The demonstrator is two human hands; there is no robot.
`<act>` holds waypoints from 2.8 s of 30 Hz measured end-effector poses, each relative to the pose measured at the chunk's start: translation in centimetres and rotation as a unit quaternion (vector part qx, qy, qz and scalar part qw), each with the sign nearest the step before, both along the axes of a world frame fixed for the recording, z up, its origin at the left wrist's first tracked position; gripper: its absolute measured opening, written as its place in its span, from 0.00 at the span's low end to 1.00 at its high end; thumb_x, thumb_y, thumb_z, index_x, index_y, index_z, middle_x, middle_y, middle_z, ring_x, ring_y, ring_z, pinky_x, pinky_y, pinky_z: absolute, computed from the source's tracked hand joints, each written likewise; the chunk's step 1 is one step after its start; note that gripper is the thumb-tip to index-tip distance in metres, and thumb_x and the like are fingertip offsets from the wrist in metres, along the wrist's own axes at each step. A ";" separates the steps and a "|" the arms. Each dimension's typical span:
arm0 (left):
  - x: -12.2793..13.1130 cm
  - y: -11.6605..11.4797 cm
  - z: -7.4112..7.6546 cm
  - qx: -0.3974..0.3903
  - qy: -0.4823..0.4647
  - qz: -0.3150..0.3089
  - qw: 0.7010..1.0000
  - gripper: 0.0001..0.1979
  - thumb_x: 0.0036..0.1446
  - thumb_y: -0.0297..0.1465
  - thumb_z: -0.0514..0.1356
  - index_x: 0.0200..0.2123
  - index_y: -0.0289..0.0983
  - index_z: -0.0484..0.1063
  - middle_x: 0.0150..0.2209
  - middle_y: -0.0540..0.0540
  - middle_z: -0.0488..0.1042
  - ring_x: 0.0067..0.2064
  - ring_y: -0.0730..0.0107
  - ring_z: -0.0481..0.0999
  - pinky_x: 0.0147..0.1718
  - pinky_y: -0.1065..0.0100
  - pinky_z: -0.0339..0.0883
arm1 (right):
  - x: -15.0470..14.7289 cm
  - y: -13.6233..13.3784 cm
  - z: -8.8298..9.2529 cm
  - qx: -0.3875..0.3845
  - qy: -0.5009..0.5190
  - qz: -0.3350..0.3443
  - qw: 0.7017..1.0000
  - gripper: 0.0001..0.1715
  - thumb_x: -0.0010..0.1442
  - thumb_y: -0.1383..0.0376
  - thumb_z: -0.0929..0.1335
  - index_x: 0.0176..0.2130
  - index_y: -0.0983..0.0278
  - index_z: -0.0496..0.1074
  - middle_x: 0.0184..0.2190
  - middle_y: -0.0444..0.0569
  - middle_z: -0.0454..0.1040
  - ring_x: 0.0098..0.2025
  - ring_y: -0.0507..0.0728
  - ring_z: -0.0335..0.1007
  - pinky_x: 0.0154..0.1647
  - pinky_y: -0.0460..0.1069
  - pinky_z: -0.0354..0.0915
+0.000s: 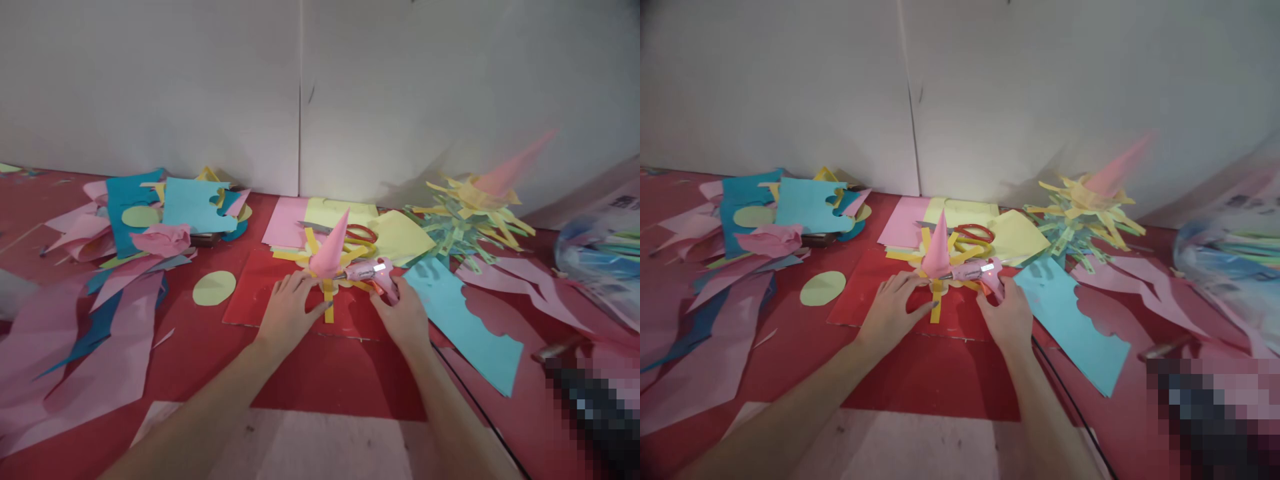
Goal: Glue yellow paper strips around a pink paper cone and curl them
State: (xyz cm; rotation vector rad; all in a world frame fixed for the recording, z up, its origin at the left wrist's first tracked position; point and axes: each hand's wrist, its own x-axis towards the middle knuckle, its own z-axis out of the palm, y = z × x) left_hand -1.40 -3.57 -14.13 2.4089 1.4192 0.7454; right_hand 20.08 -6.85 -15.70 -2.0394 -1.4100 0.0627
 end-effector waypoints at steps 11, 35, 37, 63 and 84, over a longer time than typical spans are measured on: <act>0.1 0.1 -0.2 -0.046 0.034 0.008 0.998 0.21 0.51 0.40 0.61 0.47 0.41 0.64 0.49 0.46 0.67 0.49 0.56 0.65 0.46 0.55 0.61 | 0.1 0.1 0.0 -0.018 -0.020 0.004 1.000 0.28 0.50 0.51 0.65 0.47 0.65 0.67 0.36 0.52 0.72 0.38 0.60 0.66 0.39 0.52 0.61; 0.0 0.0 -0.2 -0.051 0.005 -0.001 0.999 0.20 0.51 0.40 0.60 0.47 0.42 0.65 0.49 0.47 0.66 0.48 0.58 0.65 0.47 0.54 0.60 | 0.0 0.1 0.3 -0.030 -0.015 0.005 0.999 0.27 0.50 0.50 0.64 0.44 0.64 0.67 0.36 0.52 0.72 0.37 0.59 0.66 0.37 0.51 0.60; -0.1 0.0 -0.2 -0.055 0.006 -0.005 0.998 0.21 0.51 0.39 0.60 0.49 0.44 0.64 0.49 0.47 0.66 0.49 0.58 0.65 0.47 0.54 0.59 | 0.0 0.1 0.3 -0.027 -0.015 0.003 1.000 0.28 0.50 0.50 0.64 0.45 0.64 0.67 0.37 0.52 0.72 0.38 0.60 0.66 0.37 0.51 0.60; -0.6 0.2 -0.3 -0.096 -0.135 -0.108 0.980 0.07 0.53 0.26 0.58 0.32 0.44 0.74 0.34 0.52 0.78 0.37 0.69 0.74 0.39 0.64 0.67 | 0.0 0.0 0.0 0.001 -0.031 0.015 0.999 0.29 0.50 0.48 0.65 0.44 0.66 0.66 0.37 0.55 0.72 0.40 0.61 0.66 0.40 0.53 0.61; -0.2 0.7 3.5 0.065 -0.234 0.040 0.969 0.05 0.58 0.32 0.56 0.36 0.41 0.71 0.37 0.48 0.73 0.40 0.70 0.72 0.42 0.68 0.66 | -0.3 0.0 2.1 0.207 0.196 -0.142 0.948 0.20 0.49 0.53 0.68 0.36 0.64 0.64 0.24 0.38 0.57 0.25 0.50 0.54 0.29 0.46 0.57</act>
